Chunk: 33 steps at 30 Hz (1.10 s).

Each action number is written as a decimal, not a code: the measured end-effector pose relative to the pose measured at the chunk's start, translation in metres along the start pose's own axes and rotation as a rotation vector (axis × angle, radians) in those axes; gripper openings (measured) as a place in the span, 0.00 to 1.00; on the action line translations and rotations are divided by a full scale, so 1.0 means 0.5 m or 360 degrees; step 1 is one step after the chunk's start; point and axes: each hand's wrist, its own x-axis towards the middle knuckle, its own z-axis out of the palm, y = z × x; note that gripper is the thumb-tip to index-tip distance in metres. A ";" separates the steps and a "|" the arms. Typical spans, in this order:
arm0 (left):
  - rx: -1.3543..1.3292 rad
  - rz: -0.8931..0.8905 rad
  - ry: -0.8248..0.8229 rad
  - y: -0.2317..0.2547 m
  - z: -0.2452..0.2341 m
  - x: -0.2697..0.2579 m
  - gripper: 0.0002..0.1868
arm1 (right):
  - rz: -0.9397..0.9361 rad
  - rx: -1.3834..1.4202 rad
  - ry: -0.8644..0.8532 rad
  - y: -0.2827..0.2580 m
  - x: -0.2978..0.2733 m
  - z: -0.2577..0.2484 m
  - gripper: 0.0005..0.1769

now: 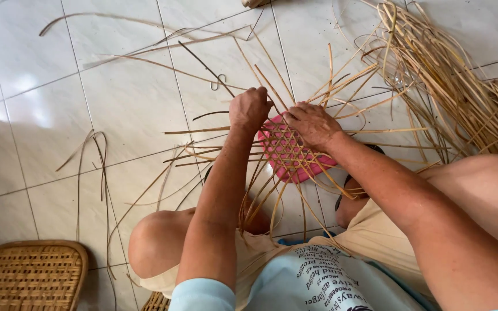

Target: Weaving thin wooden strips into a basket structure on the floor.

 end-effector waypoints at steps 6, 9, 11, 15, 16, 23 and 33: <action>-0.0420 -0.0079 -0.0045 0.049 0.032 -0.003 0.19 | -0.0018 -0.0119 0.0007 -0.001 0.001 0.011 0.24; 0.0022 0.0167 -0.0345 0.083 -0.048 -0.010 0.15 | -0.0024 -0.0195 0.0056 -0.001 0.001 0.031 0.28; 0.0299 0.0243 -0.0341 0.060 -0.015 0.015 0.14 | -0.0031 -0.0215 0.0070 -0.001 -0.001 0.046 0.29; 0.1007 0.0477 -0.0434 0.055 -0.016 0.030 0.15 | -0.0057 -0.0269 0.0098 -0.013 0.006 0.026 0.32; 0.1001 0.0477 -0.0436 0.056 -0.010 0.026 0.15 | -0.0058 -0.0270 0.0091 -0.004 0.002 0.043 0.32; 0.1051 0.0427 -0.0537 0.098 -0.069 -0.026 0.12 | -0.0072 -0.0219 0.0079 0.011 0.011 0.082 0.32; 0.0460 0.0879 0.0665 0.126 -0.257 -0.027 0.08 | 0.0074 -0.0269 -0.0421 -0.012 0.032 -0.009 0.40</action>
